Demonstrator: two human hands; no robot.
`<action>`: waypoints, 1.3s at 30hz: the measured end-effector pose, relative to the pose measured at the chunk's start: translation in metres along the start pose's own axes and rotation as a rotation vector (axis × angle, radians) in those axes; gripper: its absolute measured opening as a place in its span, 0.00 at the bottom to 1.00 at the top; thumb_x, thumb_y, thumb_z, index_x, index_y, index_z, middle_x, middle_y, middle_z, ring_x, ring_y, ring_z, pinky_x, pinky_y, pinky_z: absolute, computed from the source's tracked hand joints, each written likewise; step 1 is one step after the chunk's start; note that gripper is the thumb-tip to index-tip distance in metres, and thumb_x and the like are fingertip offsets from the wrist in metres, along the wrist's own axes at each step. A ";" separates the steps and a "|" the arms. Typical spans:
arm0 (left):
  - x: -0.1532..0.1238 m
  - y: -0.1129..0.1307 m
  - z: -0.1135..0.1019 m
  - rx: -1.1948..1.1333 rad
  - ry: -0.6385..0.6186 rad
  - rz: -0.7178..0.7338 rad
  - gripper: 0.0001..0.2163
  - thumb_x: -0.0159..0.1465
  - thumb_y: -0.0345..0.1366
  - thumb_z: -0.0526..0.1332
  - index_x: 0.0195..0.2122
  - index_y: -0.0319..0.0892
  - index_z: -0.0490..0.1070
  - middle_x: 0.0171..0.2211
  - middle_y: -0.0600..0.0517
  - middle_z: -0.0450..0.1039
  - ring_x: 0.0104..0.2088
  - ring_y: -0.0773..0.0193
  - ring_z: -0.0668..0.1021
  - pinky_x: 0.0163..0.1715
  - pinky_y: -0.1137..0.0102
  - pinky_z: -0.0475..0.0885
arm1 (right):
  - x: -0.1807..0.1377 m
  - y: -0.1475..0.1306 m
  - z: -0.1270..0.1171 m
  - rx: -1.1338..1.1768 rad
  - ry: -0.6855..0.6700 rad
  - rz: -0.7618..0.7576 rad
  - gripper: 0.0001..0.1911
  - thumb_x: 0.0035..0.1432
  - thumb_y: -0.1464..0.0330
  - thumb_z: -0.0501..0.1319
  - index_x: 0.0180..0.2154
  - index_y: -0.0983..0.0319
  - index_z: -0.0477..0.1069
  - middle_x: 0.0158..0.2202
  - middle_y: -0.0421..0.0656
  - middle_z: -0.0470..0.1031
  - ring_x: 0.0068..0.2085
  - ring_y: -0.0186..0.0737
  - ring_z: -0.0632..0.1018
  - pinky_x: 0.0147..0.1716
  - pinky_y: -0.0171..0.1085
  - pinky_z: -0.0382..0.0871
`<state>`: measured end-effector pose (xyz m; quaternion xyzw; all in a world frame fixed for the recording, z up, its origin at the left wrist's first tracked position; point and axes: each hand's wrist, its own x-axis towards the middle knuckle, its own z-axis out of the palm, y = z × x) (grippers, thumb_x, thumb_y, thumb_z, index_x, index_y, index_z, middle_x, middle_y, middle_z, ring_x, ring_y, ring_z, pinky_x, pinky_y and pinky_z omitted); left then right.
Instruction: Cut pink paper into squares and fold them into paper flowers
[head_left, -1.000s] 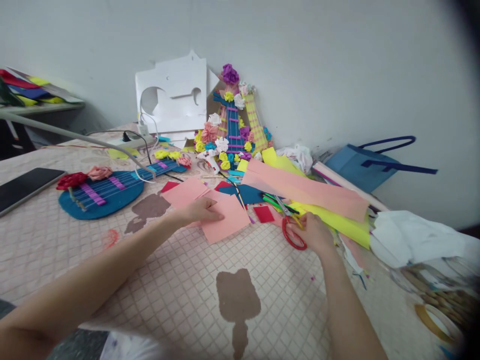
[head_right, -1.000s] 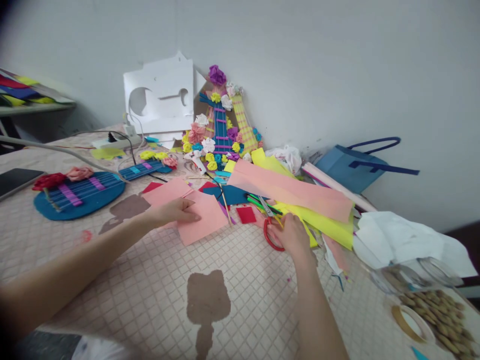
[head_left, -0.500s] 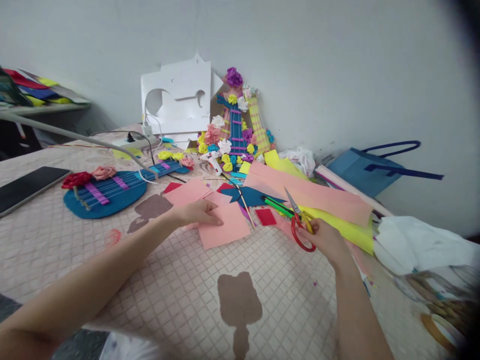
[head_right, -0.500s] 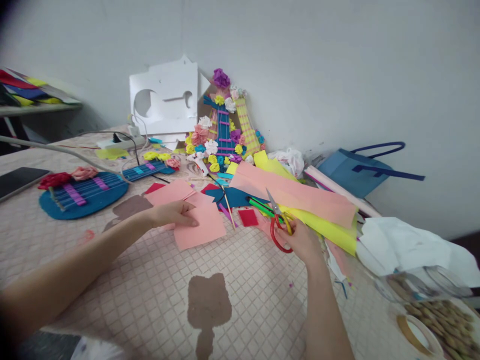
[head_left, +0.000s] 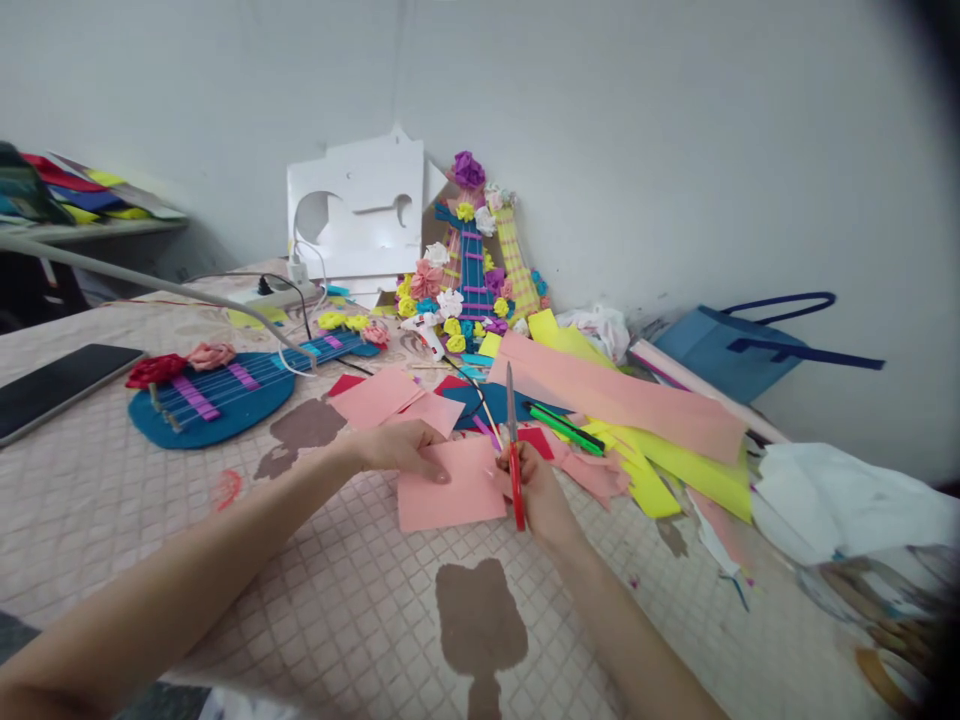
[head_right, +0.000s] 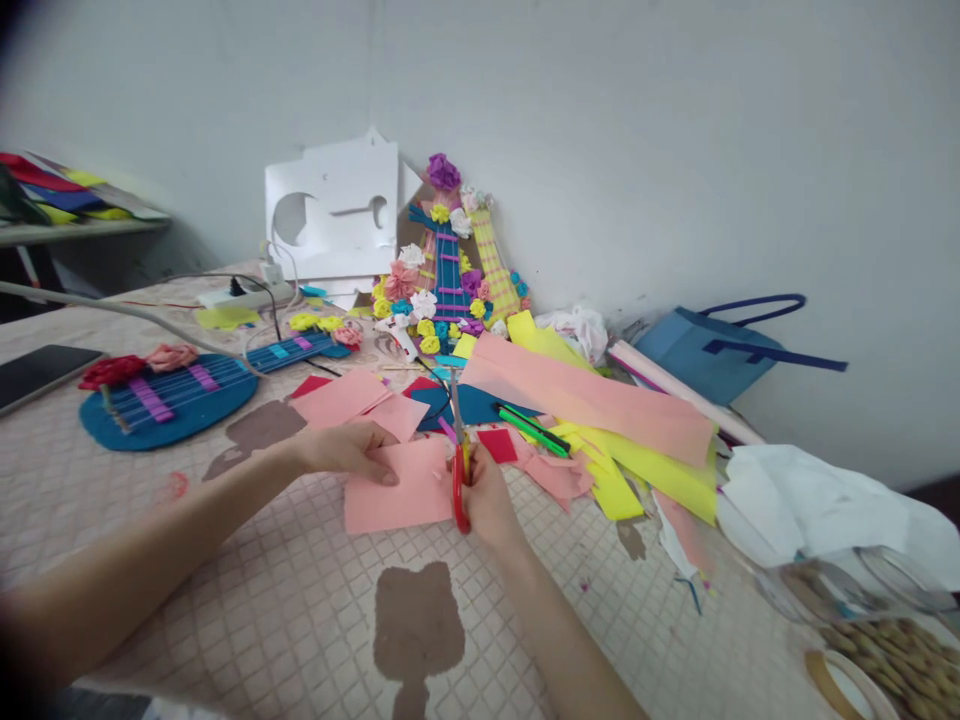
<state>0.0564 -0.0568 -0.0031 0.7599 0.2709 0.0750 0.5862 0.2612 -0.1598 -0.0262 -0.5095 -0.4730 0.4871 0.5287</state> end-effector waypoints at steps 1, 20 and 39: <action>0.000 -0.001 0.000 0.003 0.034 -0.006 0.15 0.50 0.45 0.68 0.28 0.37 0.73 0.24 0.55 0.69 0.26 0.69 0.70 0.23 0.77 0.61 | 0.001 0.002 0.000 -0.018 0.021 -0.016 0.19 0.41 0.62 0.69 0.31 0.58 0.60 0.26 0.34 0.63 0.23 0.29 0.64 0.22 0.30 0.60; 0.006 -0.010 -0.014 -0.108 -0.067 0.138 0.10 0.48 0.39 0.70 0.29 0.40 0.78 0.29 0.51 0.77 0.32 0.66 0.76 0.36 0.73 0.71 | -0.003 0.006 0.003 0.015 0.058 -0.015 0.18 0.42 0.63 0.67 0.32 0.58 0.60 0.27 0.35 0.64 0.23 0.30 0.64 0.20 0.31 0.59; 0.006 -0.009 -0.014 -0.040 -0.167 0.195 0.13 0.49 0.39 0.71 0.34 0.40 0.78 0.34 0.49 0.78 0.33 0.65 0.77 0.36 0.74 0.72 | -0.009 0.006 0.012 0.021 0.034 -0.057 0.16 0.44 0.68 0.67 0.33 0.58 0.62 0.30 0.36 0.67 0.28 0.32 0.69 0.26 0.32 0.64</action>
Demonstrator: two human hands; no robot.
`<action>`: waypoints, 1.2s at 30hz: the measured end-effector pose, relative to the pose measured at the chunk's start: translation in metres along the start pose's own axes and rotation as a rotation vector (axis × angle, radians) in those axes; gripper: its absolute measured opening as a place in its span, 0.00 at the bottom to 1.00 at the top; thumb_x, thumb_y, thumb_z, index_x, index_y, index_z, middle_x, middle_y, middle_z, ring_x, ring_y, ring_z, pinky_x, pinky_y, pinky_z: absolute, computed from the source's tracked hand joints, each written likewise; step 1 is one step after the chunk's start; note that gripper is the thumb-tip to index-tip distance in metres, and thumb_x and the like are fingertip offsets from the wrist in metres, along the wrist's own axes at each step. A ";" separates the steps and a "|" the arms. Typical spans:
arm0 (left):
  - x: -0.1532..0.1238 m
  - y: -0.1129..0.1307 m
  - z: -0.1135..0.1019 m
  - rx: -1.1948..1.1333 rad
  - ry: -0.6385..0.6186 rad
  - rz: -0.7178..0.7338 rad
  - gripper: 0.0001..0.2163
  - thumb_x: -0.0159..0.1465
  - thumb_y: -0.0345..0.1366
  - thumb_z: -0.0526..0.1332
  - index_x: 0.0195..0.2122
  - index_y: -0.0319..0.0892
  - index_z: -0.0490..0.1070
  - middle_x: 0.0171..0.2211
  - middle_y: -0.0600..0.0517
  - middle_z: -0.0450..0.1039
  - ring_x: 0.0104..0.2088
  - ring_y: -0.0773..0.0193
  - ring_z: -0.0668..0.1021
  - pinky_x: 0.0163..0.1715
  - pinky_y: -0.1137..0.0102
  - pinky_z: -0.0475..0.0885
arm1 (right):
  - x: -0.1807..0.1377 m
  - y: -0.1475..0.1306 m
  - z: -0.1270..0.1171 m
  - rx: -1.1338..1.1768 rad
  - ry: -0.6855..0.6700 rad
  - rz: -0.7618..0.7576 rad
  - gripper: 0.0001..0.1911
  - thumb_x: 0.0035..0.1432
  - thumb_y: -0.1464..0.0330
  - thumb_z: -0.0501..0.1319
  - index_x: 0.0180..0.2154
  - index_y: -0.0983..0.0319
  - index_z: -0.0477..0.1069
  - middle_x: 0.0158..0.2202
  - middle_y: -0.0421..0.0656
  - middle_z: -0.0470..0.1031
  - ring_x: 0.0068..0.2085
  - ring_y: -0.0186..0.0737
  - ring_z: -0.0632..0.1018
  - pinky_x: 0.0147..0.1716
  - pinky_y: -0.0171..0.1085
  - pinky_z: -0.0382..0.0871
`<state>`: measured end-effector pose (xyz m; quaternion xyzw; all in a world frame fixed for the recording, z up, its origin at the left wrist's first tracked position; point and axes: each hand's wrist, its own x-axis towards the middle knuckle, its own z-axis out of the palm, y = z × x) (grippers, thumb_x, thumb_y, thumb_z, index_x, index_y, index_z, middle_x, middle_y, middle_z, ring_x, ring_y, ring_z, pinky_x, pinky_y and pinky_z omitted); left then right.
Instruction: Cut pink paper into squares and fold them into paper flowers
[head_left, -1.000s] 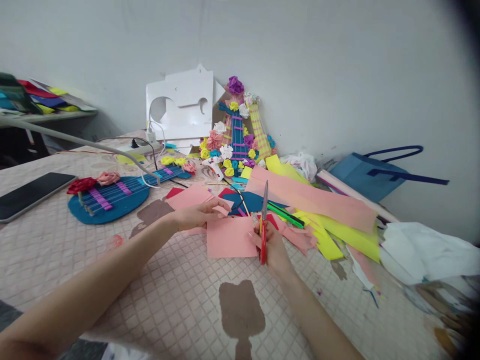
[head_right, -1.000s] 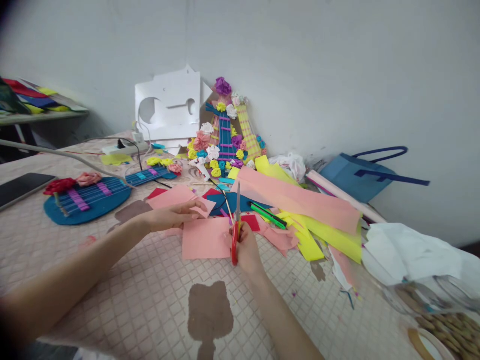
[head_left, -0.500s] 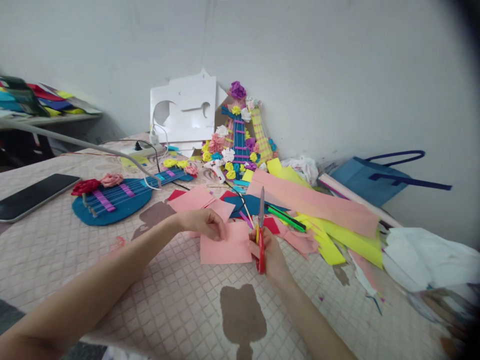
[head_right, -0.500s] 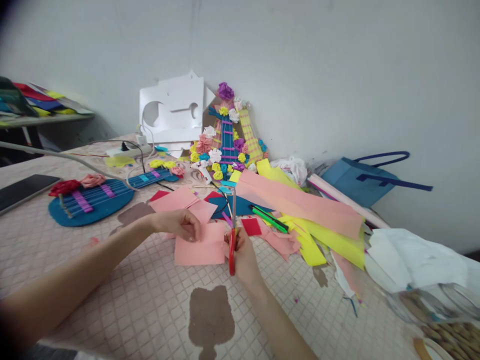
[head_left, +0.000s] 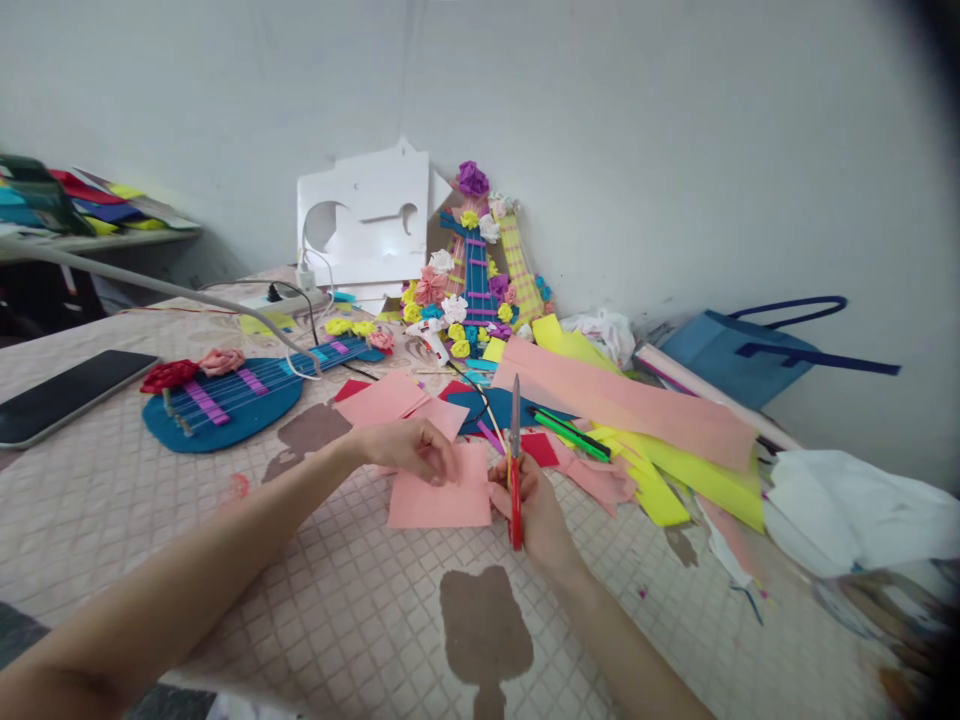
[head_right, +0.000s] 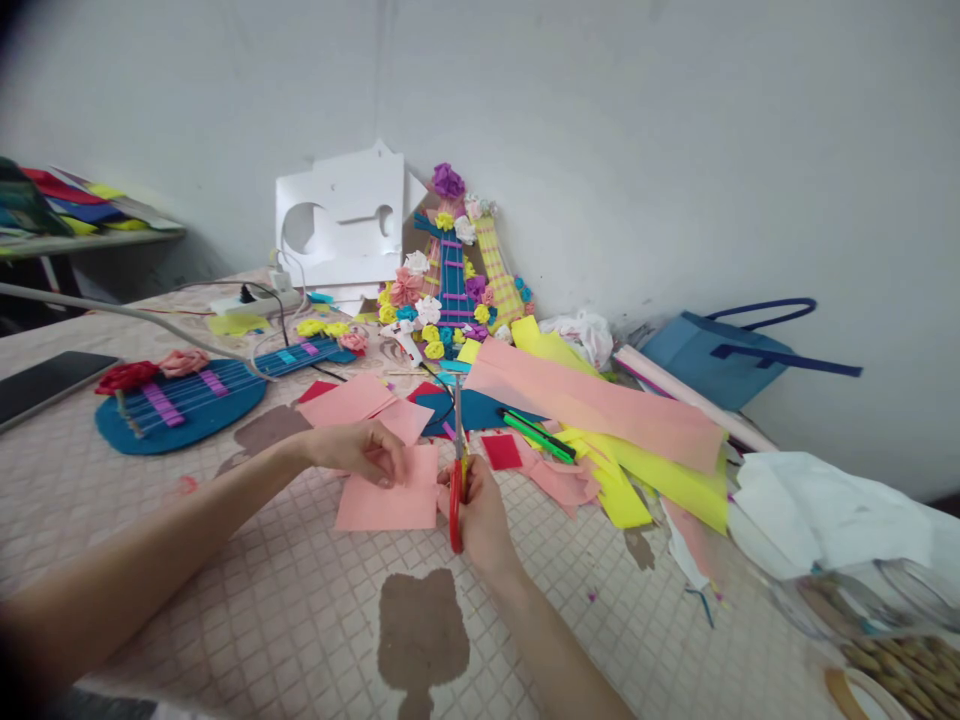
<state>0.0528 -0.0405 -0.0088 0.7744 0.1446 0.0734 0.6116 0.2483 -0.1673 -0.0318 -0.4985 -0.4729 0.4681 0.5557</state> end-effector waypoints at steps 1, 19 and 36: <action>-0.001 0.000 -0.001 0.003 -0.006 -0.007 0.13 0.49 0.39 0.71 0.35 0.40 0.78 0.34 0.49 0.78 0.34 0.65 0.77 0.36 0.74 0.72 | 0.000 -0.001 0.000 0.005 0.007 -0.003 0.16 0.43 0.67 0.68 0.32 0.58 0.62 0.30 0.36 0.67 0.27 0.32 0.69 0.26 0.32 0.64; -0.028 -0.003 -0.040 -0.403 0.462 0.049 0.14 0.50 0.31 0.70 0.39 0.38 0.74 0.27 0.56 0.71 0.20 0.77 0.70 0.16 0.83 0.62 | -0.035 -0.004 0.008 0.668 -0.590 0.325 0.33 0.57 0.43 0.47 0.39 0.66 0.67 0.30 0.44 0.67 0.27 0.36 0.69 0.29 0.45 0.71; -0.028 -0.004 -0.042 -0.416 0.471 0.044 0.15 0.51 0.31 0.69 0.41 0.39 0.73 0.27 0.55 0.71 0.19 0.78 0.68 0.16 0.82 0.61 | -0.041 -0.008 0.014 0.818 -0.721 0.443 0.37 0.55 0.40 0.46 0.39 0.68 0.68 0.28 0.45 0.67 0.24 0.36 0.68 0.23 0.37 0.65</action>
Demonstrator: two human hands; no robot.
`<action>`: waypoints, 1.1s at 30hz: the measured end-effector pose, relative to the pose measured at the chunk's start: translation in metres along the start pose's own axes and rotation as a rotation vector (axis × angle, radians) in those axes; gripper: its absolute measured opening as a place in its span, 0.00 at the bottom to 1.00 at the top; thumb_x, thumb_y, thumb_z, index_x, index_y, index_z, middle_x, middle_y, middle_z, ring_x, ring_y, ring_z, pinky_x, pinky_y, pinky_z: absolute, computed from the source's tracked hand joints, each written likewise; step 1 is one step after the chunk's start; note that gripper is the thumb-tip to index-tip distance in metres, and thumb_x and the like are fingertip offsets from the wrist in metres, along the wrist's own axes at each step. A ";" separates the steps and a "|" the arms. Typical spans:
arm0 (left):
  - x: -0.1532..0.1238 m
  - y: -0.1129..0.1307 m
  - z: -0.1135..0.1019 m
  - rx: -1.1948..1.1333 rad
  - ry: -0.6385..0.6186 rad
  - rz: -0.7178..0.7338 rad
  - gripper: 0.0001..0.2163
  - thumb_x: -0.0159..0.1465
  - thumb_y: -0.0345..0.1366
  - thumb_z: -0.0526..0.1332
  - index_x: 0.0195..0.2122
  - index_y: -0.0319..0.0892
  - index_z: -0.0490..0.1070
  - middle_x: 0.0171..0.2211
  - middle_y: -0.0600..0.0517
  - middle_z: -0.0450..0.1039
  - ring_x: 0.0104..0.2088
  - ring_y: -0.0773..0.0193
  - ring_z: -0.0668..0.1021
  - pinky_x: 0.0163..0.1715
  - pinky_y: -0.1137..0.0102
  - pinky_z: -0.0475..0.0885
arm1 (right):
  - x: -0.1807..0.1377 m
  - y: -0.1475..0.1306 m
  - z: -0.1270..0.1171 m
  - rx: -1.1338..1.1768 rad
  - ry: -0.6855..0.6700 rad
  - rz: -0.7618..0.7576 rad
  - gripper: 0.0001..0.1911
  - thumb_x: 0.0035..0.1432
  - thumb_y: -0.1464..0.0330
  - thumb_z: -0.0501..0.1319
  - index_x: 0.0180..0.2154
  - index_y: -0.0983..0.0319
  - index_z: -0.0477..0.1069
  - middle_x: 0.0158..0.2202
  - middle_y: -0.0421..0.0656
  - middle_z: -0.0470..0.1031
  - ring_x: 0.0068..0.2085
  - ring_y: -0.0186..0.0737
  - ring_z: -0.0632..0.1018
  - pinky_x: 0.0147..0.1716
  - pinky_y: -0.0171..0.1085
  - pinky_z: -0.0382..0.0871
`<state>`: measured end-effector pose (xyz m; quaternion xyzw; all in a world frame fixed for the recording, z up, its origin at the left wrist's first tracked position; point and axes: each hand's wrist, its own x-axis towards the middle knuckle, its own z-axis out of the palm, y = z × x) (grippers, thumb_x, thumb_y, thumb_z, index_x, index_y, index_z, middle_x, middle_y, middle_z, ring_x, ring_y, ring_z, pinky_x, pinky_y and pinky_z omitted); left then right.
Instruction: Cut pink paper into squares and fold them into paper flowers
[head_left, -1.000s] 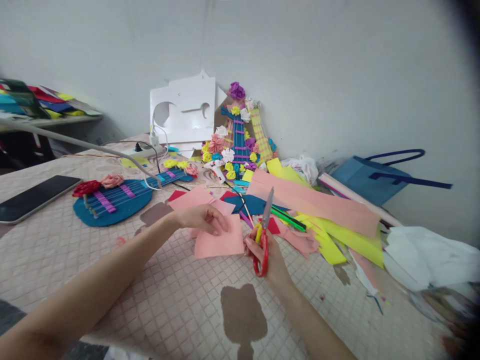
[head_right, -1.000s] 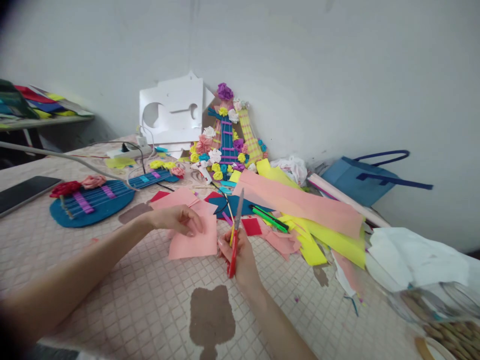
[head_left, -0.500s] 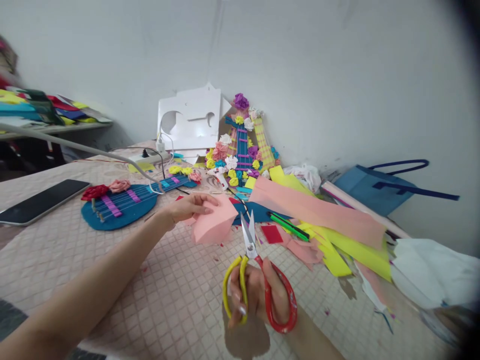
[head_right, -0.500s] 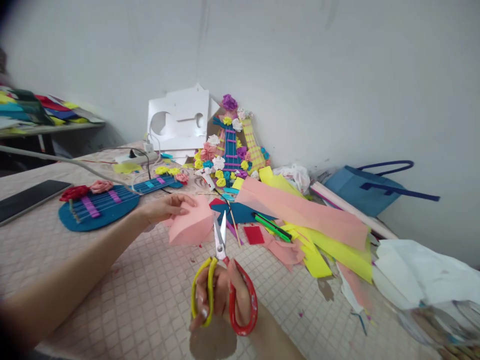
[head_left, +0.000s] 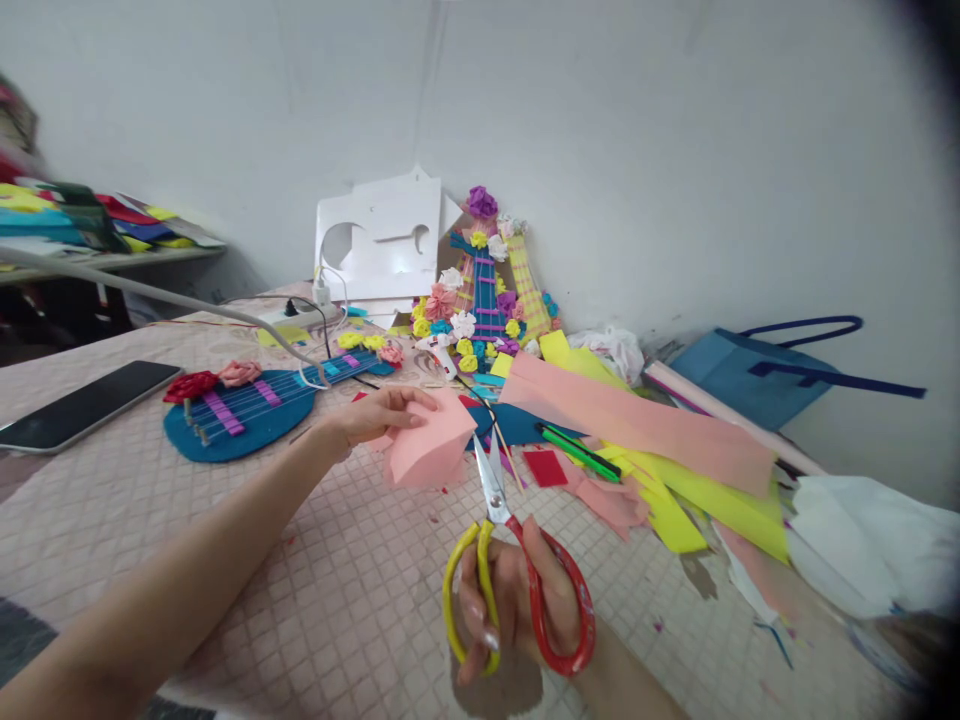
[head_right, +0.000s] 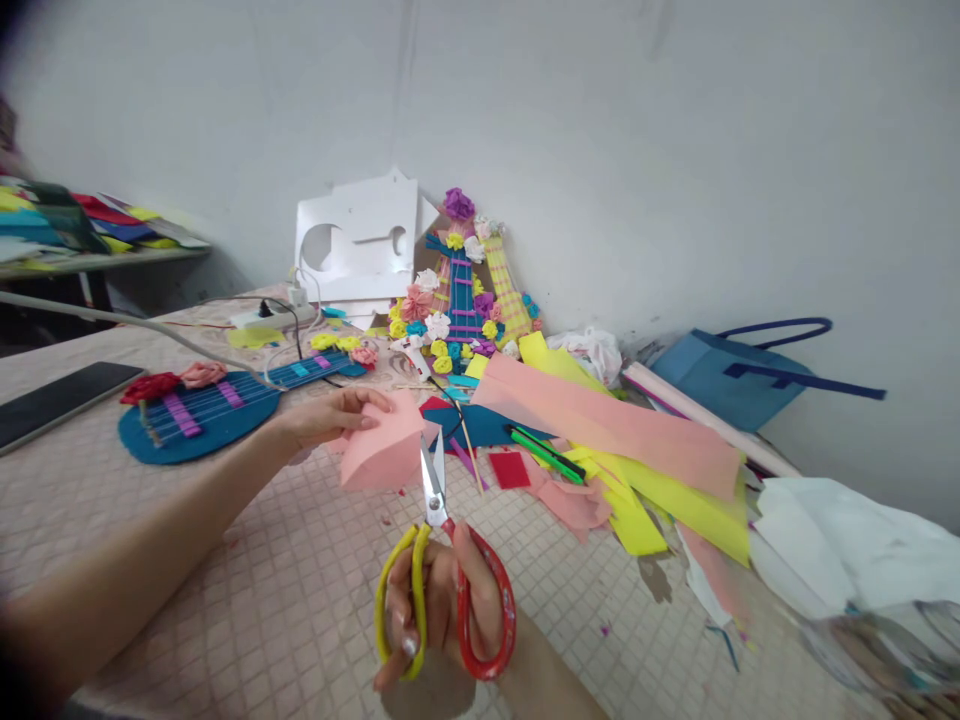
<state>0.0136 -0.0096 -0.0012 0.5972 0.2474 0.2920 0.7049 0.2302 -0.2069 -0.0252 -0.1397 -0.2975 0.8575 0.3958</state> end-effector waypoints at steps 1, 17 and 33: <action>0.000 0.001 0.001 0.007 0.000 0.000 0.15 0.51 0.30 0.69 0.41 0.39 0.73 0.26 0.55 0.71 0.19 0.77 0.68 0.16 0.82 0.61 | 0.000 0.000 0.001 0.000 -0.003 0.001 0.37 0.55 0.40 0.45 0.38 0.68 0.68 0.28 0.45 0.67 0.24 0.35 0.68 0.24 0.37 0.65; -0.006 0.013 0.014 0.155 -0.063 0.072 0.12 0.51 0.30 0.69 0.37 0.39 0.76 0.44 0.48 0.72 0.32 0.72 0.72 0.27 0.80 0.66 | -0.002 -0.002 0.005 0.035 0.007 0.034 0.37 0.55 0.40 0.43 0.37 0.68 0.67 0.27 0.44 0.69 0.23 0.34 0.67 0.25 0.37 0.63; -0.009 0.014 0.013 0.258 -0.070 0.069 0.11 0.52 0.32 0.68 0.37 0.40 0.76 0.38 0.52 0.73 0.22 0.77 0.67 0.20 0.80 0.61 | -0.004 0.004 -0.003 -0.053 0.031 -0.015 0.32 0.58 0.43 0.44 0.33 0.65 0.65 0.22 0.38 0.63 0.19 0.30 0.66 0.19 0.32 0.62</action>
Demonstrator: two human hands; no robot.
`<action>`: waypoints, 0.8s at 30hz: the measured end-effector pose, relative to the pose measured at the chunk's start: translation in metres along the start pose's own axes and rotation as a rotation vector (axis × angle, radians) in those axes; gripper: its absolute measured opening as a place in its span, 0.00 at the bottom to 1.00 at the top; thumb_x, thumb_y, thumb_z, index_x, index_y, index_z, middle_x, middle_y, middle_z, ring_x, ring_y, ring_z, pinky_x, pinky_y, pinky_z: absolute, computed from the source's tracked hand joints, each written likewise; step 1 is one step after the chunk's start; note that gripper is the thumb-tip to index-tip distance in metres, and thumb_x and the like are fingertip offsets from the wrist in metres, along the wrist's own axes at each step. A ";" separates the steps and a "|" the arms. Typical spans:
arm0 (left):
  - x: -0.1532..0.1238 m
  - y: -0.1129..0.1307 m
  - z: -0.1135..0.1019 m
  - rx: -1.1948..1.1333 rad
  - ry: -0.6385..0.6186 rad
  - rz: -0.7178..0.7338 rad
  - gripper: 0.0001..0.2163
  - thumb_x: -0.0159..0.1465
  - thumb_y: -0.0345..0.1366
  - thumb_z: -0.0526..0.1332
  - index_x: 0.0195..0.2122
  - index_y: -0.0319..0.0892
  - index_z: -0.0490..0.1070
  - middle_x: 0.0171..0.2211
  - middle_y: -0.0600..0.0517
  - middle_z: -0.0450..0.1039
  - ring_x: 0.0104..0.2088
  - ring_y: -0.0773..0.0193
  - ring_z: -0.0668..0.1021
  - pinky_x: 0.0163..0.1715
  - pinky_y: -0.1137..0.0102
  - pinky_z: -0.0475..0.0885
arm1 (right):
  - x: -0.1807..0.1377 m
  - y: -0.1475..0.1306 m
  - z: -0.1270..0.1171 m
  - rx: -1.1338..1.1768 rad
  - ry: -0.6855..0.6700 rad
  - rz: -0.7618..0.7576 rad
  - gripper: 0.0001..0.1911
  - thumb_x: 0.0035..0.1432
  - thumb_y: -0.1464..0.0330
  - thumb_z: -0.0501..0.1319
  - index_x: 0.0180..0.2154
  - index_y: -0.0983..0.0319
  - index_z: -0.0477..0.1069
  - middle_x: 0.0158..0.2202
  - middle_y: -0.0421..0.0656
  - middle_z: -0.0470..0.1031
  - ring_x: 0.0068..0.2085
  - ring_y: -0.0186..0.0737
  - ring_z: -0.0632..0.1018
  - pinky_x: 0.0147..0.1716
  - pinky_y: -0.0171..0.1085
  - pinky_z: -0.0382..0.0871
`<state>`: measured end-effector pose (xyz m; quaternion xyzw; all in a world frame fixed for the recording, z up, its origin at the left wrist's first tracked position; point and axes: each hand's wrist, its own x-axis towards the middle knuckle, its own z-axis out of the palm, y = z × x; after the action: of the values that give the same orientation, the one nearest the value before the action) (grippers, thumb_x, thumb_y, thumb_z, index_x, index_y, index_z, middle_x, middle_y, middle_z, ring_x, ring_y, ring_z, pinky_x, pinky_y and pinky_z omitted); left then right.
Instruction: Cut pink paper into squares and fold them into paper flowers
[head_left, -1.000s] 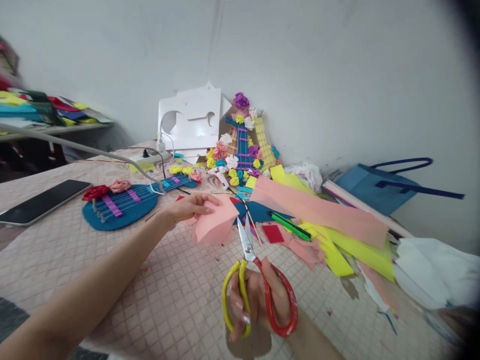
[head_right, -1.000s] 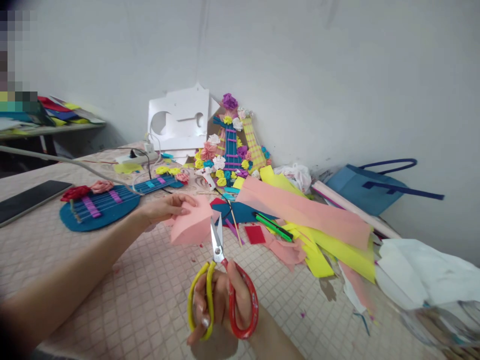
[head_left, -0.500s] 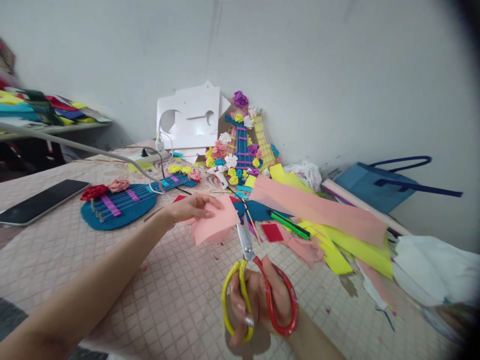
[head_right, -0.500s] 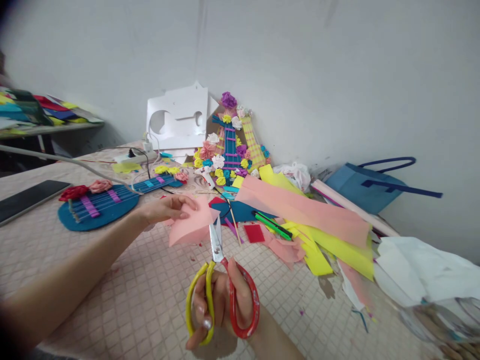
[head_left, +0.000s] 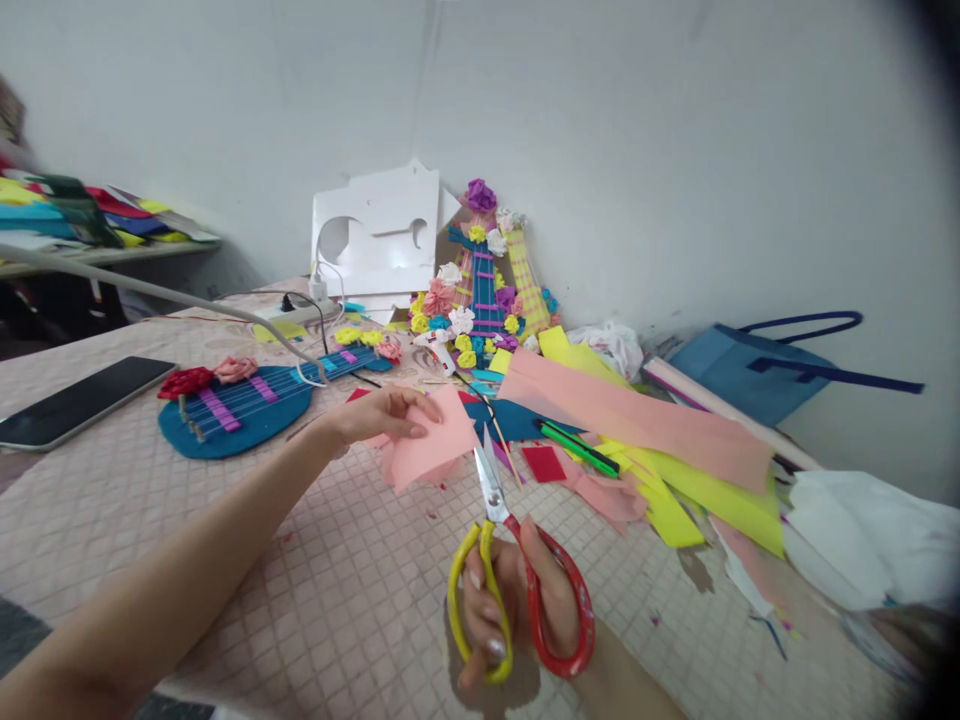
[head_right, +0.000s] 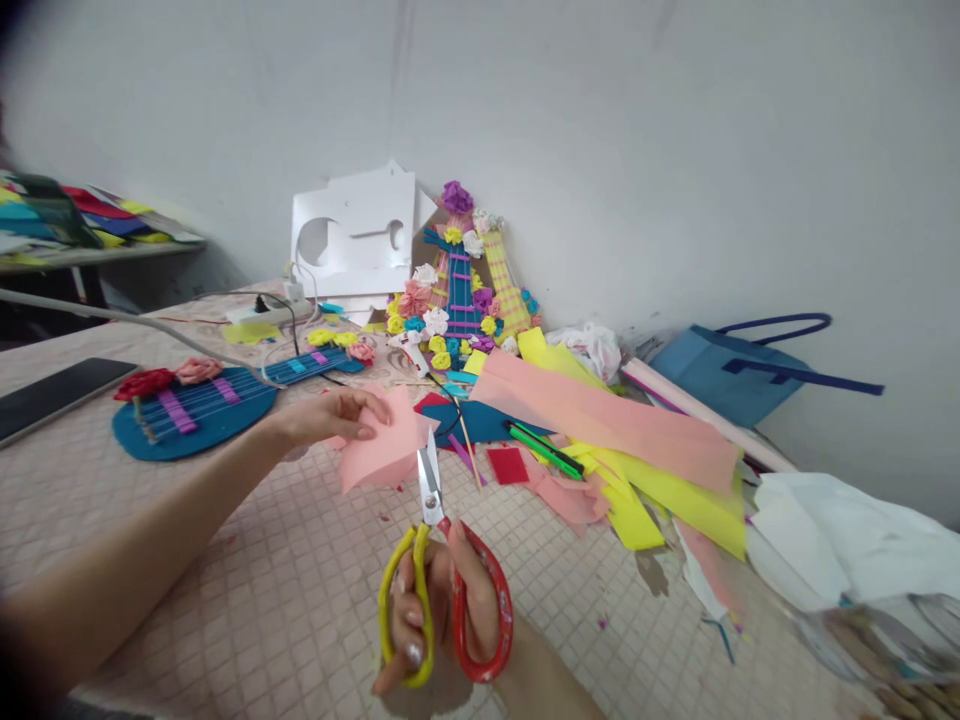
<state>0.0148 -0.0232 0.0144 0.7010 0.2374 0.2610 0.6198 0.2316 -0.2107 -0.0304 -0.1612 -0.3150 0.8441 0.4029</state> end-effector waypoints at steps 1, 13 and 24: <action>0.000 0.000 0.000 -0.004 -0.003 0.003 0.10 0.52 0.32 0.68 0.37 0.40 0.76 0.37 0.52 0.73 0.22 0.77 0.67 0.20 0.81 0.61 | 0.000 0.001 -0.001 -0.007 0.006 -0.005 0.32 0.58 0.43 0.44 0.33 0.65 0.65 0.21 0.37 0.62 0.18 0.30 0.65 0.19 0.33 0.63; 0.000 -0.003 -0.006 0.030 0.000 0.058 0.10 0.53 0.31 0.68 0.37 0.40 0.76 0.40 0.49 0.73 0.38 0.67 0.73 0.34 0.76 0.68 | 0.003 0.005 -0.008 0.020 0.006 0.010 0.28 0.57 0.42 0.48 0.29 0.62 0.60 0.19 0.35 0.62 0.16 0.29 0.63 0.14 0.33 0.67; 0.000 -0.007 -0.013 0.025 0.001 0.026 0.11 0.53 0.32 0.68 0.38 0.41 0.76 0.41 0.50 0.74 0.30 0.73 0.71 0.27 0.79 0.66 | 0.002 0.010 -0.012 0.065 0.040 0.033 0.27 0.56 0.44 0.50 0.29 0.63 0.62 0.17 0.33 0.62 0.13 0.26 0.60 0.10 0.31 0.64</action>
<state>0.0067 -0.0128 0.0083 0.7115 0.2322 0.2664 0.6073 0.2310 -0.2091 -0.0456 -0.1702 -0.2765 0.8569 0.4003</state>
